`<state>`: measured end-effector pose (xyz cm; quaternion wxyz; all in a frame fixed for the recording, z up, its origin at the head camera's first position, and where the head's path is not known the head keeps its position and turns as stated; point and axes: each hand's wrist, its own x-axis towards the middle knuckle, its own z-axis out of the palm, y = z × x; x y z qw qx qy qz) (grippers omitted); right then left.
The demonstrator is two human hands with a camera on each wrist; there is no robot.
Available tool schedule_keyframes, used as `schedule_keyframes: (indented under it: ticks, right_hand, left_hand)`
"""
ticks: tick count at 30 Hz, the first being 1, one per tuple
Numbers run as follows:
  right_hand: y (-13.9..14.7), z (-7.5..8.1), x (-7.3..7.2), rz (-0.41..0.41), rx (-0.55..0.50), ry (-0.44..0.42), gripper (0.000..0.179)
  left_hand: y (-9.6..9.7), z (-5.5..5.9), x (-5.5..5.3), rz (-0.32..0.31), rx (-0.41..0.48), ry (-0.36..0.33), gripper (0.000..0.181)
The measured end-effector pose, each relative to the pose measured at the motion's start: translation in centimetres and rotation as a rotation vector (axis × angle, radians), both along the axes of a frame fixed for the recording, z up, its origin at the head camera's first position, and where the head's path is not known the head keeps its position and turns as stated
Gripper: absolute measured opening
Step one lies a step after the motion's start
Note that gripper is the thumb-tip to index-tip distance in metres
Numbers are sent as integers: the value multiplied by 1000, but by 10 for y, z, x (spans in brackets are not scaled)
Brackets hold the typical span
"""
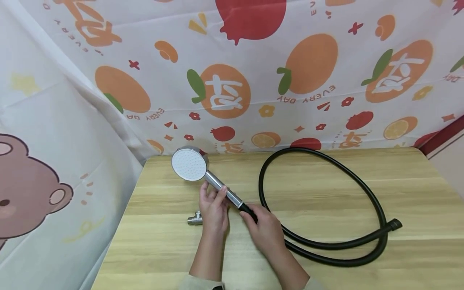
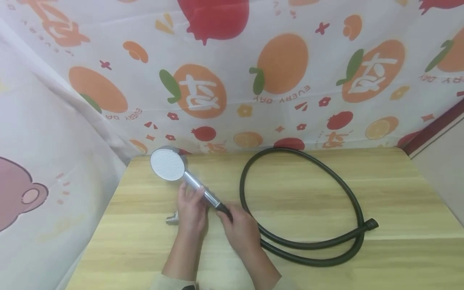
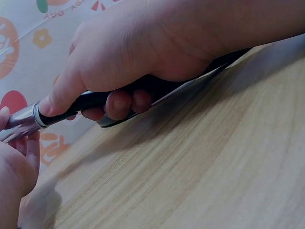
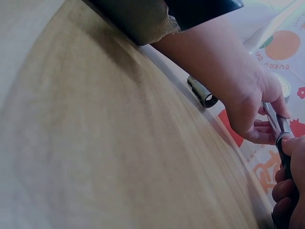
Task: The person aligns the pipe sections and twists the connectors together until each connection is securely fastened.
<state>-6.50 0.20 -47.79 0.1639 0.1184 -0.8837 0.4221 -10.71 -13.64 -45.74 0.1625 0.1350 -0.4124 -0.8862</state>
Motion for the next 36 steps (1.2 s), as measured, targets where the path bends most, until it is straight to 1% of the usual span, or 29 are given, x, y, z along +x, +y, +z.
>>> schedule_keyframes:
  ticks: [3,6,10,14,20,23,29,36]
  right_hand:
    - [0,-2,0,18,28,29,23]
    - [1,-4,-1,25,37,51,24]
    - [0,-2,0,22,48,54,25]
    - [0,0,0,6,26,-9,27]
    - [-1,4,2,-5,-59,-140,37]
    - [-1,5,2,-6,-92,-166,38]
    - [-2,4,2,2,-115,-128,28]
    - [-2,4,1,-20,-43,-81,23]
  left_hand:
    - [-1,-3,1,6,0,18,62]
    - [-1,-3,1,-4,-5,29,62]
    - [0,-2,2,-16,-7,26,62]
    - [0,-1,2,-13,0,18,62]
    - [-1,-1,1,-14,-11,7,62]
    - [-1,-1,1,-11,-18,-6,63]
    - [-4,-1,3,-7,-14,-21,63]
    - [-4,0,1,-20,2,2,64]
